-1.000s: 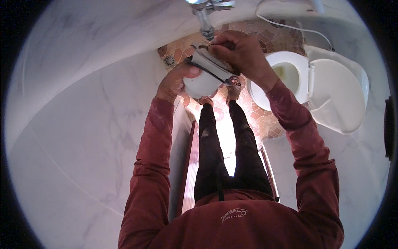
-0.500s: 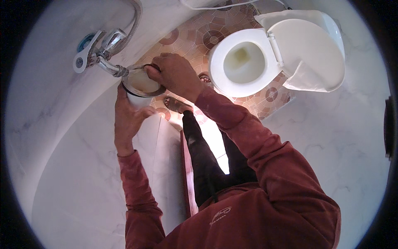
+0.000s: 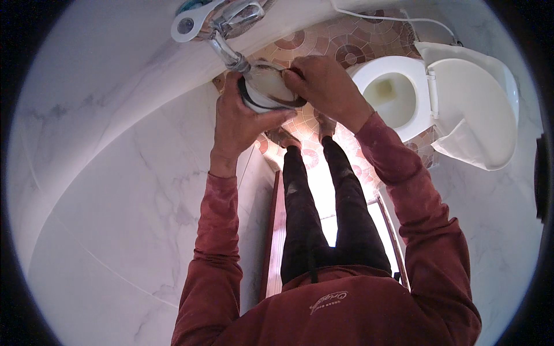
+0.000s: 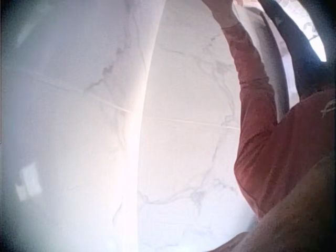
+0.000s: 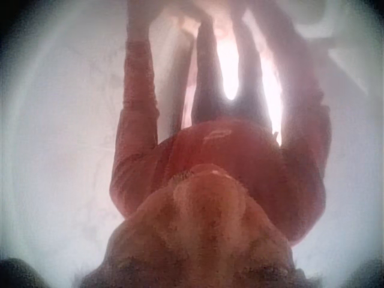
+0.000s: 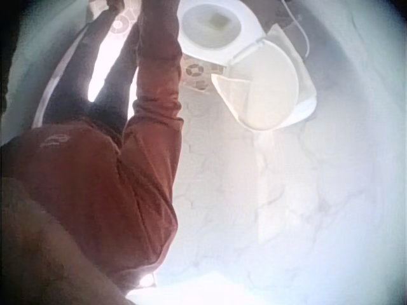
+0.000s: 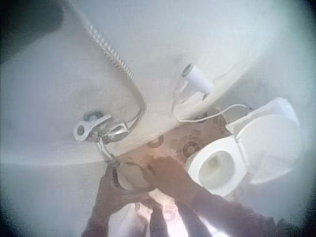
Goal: The person removes a white plastic plumbing fitting from under a sink, then cleans it by hand at a sink and later at a bathroom tap. The person repeatedly wipes the fitting's interior and exterior surfaces with fingers and a cloth-like material.
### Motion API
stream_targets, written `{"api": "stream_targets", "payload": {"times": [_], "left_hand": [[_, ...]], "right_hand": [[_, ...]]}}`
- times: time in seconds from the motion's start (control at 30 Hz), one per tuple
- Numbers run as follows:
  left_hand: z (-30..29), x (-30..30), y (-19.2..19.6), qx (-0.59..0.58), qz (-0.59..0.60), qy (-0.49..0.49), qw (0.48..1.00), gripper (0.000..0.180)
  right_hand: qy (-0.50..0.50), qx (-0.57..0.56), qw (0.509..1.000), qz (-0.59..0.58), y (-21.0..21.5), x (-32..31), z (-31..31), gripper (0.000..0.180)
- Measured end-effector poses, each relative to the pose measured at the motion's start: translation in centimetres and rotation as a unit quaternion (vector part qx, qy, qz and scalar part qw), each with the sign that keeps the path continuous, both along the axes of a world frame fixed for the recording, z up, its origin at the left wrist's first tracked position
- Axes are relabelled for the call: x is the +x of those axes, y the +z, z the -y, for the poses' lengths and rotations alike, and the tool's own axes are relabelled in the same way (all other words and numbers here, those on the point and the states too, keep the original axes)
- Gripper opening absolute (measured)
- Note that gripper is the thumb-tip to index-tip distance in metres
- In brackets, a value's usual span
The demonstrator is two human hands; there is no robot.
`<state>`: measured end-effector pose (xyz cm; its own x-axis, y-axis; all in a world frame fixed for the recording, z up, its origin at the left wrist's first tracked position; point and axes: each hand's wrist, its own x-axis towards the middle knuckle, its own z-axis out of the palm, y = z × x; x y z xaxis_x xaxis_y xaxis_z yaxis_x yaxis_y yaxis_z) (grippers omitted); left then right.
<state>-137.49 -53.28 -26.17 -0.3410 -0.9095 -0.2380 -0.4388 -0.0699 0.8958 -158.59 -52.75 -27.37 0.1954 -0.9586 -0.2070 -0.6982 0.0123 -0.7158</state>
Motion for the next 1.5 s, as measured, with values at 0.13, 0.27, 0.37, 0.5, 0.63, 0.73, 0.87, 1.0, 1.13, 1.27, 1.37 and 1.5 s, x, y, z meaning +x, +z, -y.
{"api": "stream_targets", "payload": {"times": [0.13,0.27,0.37,0.5,0.63,0.73,0.87,1.0,1.13,1.27,1.37,1.5], "left_hand": [[0.1,1.1,1.0,0.033,-0.019,-0.011,0.999,0.094],[-0.5,2.4,1.2,0.223,-0.195,0.046,0.954,0.088],[-0.9,3.6,0.5,0.291,-0.229,0.061,0.927,0.086],[-1.3,4.8,-1.4,0.357,-0.306,0.072,0.880,0.087],[-1.6,5.2,-3.4,0.356,-0.355,0.064,0.862,0.090],[-0.9,3.3,-1.4,0.353,-0.278,0.046,0.892,0.089],[0.5,4.4,-2.6,0.384,-0.300,-0.038,0.872,0.085],[0.8,5.1,-2.8,0.420,-0.328,0.007,0.846,0.075],[1.1,5.2,-2.8,0.385,-0.294,0.031,0.874,0.070],[0.1,7.5,-5.2,0.332,-0.248,0.075,0.907,0.069],[0.2,8.4,-4.8,0.340,-0.390,0.100,0.850,0.070],[0.2,9.4,-3.5,0.393,-0.373,0.072,0.837,0.073]], "right_hand": [[0.027,-0.090,0.995,-0.017,-0.1,1.2,0.9,0.035],[0.055,-0.129,0.989,0.040,-0.4,2.1,1.1,0.034],[0.082,-0.101,0.991,0.042,0.4,2.1,1.1,0.033],[0.101,-0.141,0.982,0.070,0.4,1.7,1.1,0.028],[0.077,-0.016,0.995,0.068,1.7,0.5,0.4,0.024],[0.086,-0.046,0.994,0.039,1.3,0.2,0.7,0.022],[0.109,-0.151,0.982,0.008,1.5,1.2,1.2,0.021],[0.080,-0.202,0.976,0.033,1.7,2.1,1.1,0.021],[0.046,-0.159,0.985,0.055,1.8,2.3,1.1,0.022],[0.076,-0.183,0.979,0.053,0.5,1.1,0.8,0.017],[0.059,-0.042,0.996,0.050,-1.0,-0.9,-2.1,0.022],[-0.107,0.014,0.978,0.177,1.3,-0.7,-2.4,0.027]]}}
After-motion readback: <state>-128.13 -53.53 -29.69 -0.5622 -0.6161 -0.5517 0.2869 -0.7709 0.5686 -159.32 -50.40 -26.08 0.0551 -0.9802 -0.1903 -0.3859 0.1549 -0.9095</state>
